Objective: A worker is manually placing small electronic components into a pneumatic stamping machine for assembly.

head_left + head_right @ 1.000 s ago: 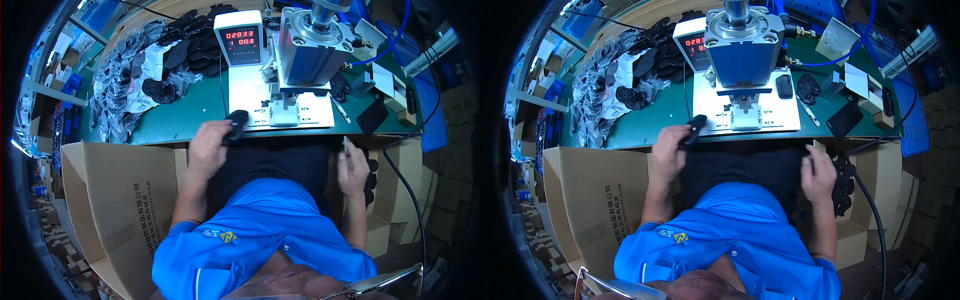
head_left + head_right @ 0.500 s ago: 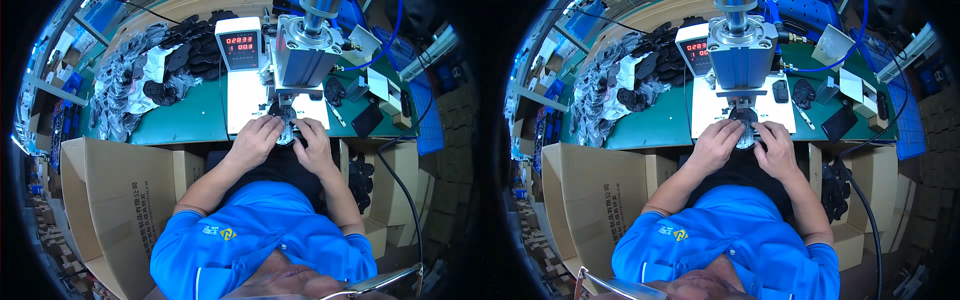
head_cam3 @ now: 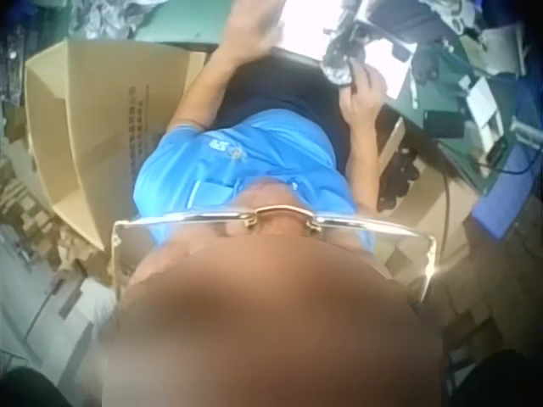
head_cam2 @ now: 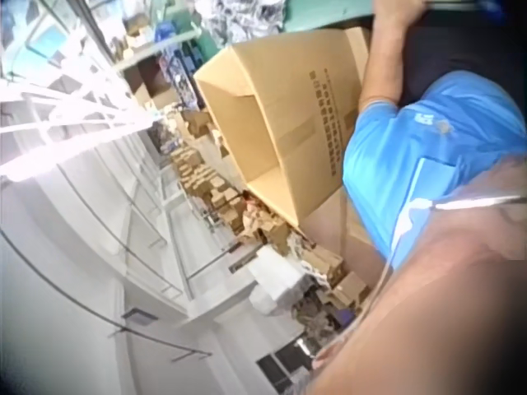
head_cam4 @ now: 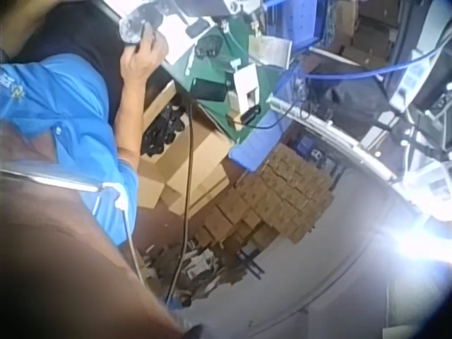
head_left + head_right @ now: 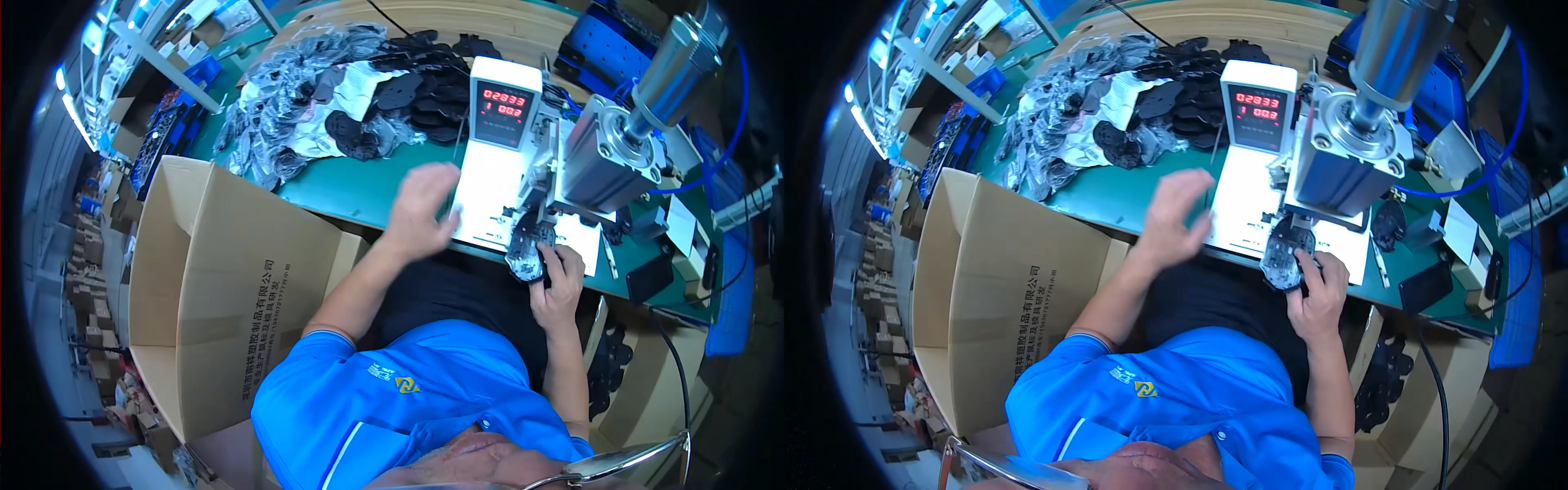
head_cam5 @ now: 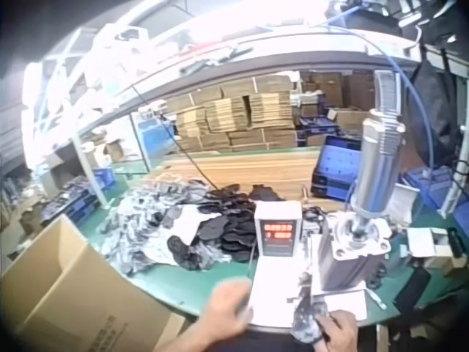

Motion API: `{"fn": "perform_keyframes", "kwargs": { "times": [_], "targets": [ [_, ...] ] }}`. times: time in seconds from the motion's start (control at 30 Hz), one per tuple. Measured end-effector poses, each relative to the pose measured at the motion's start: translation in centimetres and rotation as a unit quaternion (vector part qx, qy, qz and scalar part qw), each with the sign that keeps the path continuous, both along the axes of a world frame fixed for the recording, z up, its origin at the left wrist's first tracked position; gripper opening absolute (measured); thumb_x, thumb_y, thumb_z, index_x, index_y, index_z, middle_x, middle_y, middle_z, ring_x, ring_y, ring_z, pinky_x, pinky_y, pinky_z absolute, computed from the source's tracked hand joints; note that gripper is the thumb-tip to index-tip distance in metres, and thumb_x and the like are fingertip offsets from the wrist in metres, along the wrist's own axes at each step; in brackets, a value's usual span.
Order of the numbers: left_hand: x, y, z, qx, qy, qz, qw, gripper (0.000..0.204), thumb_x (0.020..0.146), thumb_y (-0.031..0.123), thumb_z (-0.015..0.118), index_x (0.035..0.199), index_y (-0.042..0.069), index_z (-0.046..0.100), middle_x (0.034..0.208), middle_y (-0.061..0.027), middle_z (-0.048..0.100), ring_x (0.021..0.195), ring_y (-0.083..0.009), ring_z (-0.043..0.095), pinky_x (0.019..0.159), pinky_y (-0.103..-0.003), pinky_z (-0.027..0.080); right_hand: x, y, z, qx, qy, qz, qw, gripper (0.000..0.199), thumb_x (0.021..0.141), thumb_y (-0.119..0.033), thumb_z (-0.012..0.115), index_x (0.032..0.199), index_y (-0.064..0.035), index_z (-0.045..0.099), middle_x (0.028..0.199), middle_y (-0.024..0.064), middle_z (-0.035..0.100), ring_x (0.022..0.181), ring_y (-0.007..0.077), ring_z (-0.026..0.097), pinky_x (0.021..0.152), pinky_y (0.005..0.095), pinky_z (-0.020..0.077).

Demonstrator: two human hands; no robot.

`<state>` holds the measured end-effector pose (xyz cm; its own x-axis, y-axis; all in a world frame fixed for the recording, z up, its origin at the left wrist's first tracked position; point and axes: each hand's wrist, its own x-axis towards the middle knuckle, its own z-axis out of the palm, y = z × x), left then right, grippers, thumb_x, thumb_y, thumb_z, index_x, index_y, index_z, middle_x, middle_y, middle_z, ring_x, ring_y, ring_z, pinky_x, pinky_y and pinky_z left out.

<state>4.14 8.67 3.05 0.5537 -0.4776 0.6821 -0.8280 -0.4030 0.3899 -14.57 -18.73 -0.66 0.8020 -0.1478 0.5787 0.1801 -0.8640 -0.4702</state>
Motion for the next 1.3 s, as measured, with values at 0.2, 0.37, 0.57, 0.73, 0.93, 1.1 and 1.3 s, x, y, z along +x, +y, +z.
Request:
{"fn": "perform_keyframes", "kwargs": {
  "times": [0.2,0.37,0.57,0.73,0.93,1.1,1.3],
  "targets": [
    [10.6,8.8,-0.2,0.176,-0.043,0.362,0.914,0.083,0.084,0.005,0.075,0.165,0.010,0.058,0.169,-0.0308,0.052,0.153,-0.0572,0.049,0.131,-0.062,0.042,0.3,0.3,-0.4,0.008,-0.004,0.006,1.000,0.057,0.079,-0.002,0.082,0.136,-0.0046,0.081,0.129,0.0199,0.068,0.121,0.0423,0.065,0.109,0.0525,0.0503],
    [15.2,12.1,-0.7,0.297,0.034,0.342,0.891,0.082,0.089,0.010,0.079,0.168,0.019,0.058,0.175,-0.0324,0.046,0.156,-0.0589,0.048,0.131,-0.063,0.044,0.4,0.2,-0.3,0.011,-0.001,0.001,1.000,0.056,0.080,-0.004,0.084,0.135,-0.0047,0.081,0.130,0.0203,0.068,0.121,0.0426,0.065,0.109,0.0528,0.0500],
    [15.2,11.8,-3.1,0.148,0.079,0.331,0.929,0.056,0.098,0.020,0.082,0.149,0.006,0.065,0.158,-0.0249,0.064,0.138,-0.0508,0.064,0.121,-0.057,0.052,0.4,0.2,-0.4,0.005,0.002,-0.004,1.000,0.056,0.080,-0.004,0.085,0.136,-0.0046,0.080,0.130,0.0205,0.068,0.122,0.0427,0.065,0.110,0.0529,0.0496],
    [14.4,12.3,-4.0,0.130,0.023,0.323,0.937,0.043,0.104,0.019,0.078,0.142,0.003,0.067,0.136,-0.0231,0.075,0.124,-0.0462,0.072,0.109,-0.054,0.058,0.4,0.1,-0.5,0.003,0.003,0.001,1.000,0.058,0.078,-0.002,0.082,0.135,-0.0040,0.080,0.130,0.0206,0.068,0.122,0.0426,0.065,0.110,0.0527,0.0495],
    [10.1,11.9,-2.0,0.057,-0.145,0.319,0.935,0.039,0.106,0.011,0.077,0.141,0.000,0.067,0.129,-0.0231,0.077,0.113,-0.0441,0.074,0.099,-0.051,0.062,0.5,0.3,-0.6,0.011,0.007,-0.001,1.000,0.059,0.074,0.000,0.079,0.133,-0.0032,0.080,0.129,0.0209,0.067,0.121,0.0427,0.065,0.110,0.0528,0.0494],
    [0.5,7.5,0.4,0.117,-0.032,0.118,0.986,0.042,0.094,0.005,0.086,0.134,0.002,0.072,0.134,-0.0198,0.076,0.122,-0.0417,0.072,0.106,-0.052,0.057,0.3,0.0,-1.1,0.007,0.004,-0.011,1.000,0.059,0.074,0.001,0.077,0.132,-0.0029,0.080,0.128,0.0209,0.067,0.121,0.0428,0.065,0.110,0.0526,0.0496],
    [-3.2,7.9,-4.1,0.219,0.079,0.060,0.971,0.064,0.088,0.015,0.093,0.147,0.008,0.068,0.142,-0.0156,0.069,0.132,-0.0379,0.065,0.107,-0.053,0.053,0.8,0.2,-0.2,0.004,-0.003,-0.001,1.000,0.062,0.071,0.003,0.073,0.133,-0.0030,0.081,0.128,0.0205,0.068,0.120,0.0424,0.066,0.109,0.0517,0.0502]
  ]
}}
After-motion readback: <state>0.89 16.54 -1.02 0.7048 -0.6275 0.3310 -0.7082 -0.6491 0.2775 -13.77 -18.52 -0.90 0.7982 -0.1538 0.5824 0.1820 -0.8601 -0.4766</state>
